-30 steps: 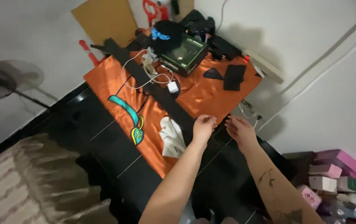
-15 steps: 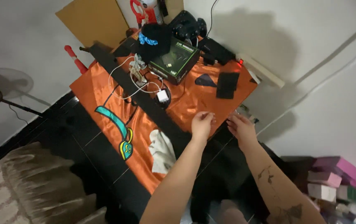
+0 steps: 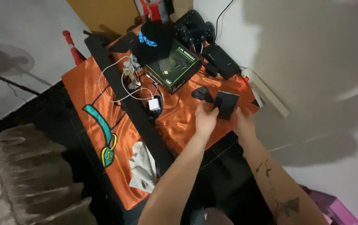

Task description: Wipe an orange lid and an alarm clock with a cloth, then gather small electronic components and personal items from a table and place them on a bed.

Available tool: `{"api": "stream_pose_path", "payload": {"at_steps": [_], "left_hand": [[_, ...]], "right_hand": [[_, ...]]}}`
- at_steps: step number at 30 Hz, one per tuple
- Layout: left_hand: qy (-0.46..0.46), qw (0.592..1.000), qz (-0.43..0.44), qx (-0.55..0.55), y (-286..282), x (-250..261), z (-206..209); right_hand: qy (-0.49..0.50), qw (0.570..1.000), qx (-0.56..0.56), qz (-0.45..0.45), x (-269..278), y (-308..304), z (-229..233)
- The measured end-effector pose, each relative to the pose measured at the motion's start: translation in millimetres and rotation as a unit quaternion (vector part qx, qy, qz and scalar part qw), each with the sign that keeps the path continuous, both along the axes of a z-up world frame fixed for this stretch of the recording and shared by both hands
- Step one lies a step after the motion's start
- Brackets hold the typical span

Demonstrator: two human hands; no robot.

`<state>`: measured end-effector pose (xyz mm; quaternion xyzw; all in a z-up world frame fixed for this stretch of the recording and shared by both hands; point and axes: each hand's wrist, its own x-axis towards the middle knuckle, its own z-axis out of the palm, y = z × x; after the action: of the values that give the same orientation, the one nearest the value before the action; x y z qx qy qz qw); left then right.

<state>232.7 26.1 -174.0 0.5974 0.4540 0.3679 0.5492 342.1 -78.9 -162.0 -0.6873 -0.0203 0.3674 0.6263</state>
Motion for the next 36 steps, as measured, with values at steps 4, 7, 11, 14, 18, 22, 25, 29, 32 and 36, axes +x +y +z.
{"api": "stream_pose_path", "payload": {"at_steps": [4,7,11,14,18,22,25,29,32,36], "left_hand": [[-0.073,0.995,-0.06,-0.039,13,24,-25],[-0.037,0.993,-0.097,-0.055,8,30,-7],[0.004,0.995,-0.087,-0.042,5,35,-9],[0.049,0.989,-0.099,-0.098,6,34,3],[0.04,0.988,-0.09,-0.116,9,38,-8],[0.056,0.976,-0.136,-0.158,11,31,-12],[0.102,0.971,-0.115,-0.184,9,29,-5],[0.047,0.961,-0.101,-0.254,2,27,-9],[0.011,0.975,-0.073,-0.209,-2,27,-34],[0.098,0.988,-0.111,-0.049,-9,18,-30]], "right_hand": [[-0.021,0.994,-0.103,0.037,3,17,20],[-0.032,0.997,-0.003,0.07,28,19,-41],[-0.129,0.975,-0.164,0.081,23,20,2],[-0.139,0.986,0.032,0.087,33,21,-25],[-0.068,0.988,0.078,0.111,40,26,-44],[-0.075,0.99,-0.056,0.106,36,26,-26],[-0.011,0.994,-0.071,0.082,22,27,10],[-0.062,0.981,-0.113,0.147,25,24,-8],[-0.021,0.986,0.099,0.132,20,23,-16],[-0.081,0.987,0.076,0.117,18,29,-31]]}}
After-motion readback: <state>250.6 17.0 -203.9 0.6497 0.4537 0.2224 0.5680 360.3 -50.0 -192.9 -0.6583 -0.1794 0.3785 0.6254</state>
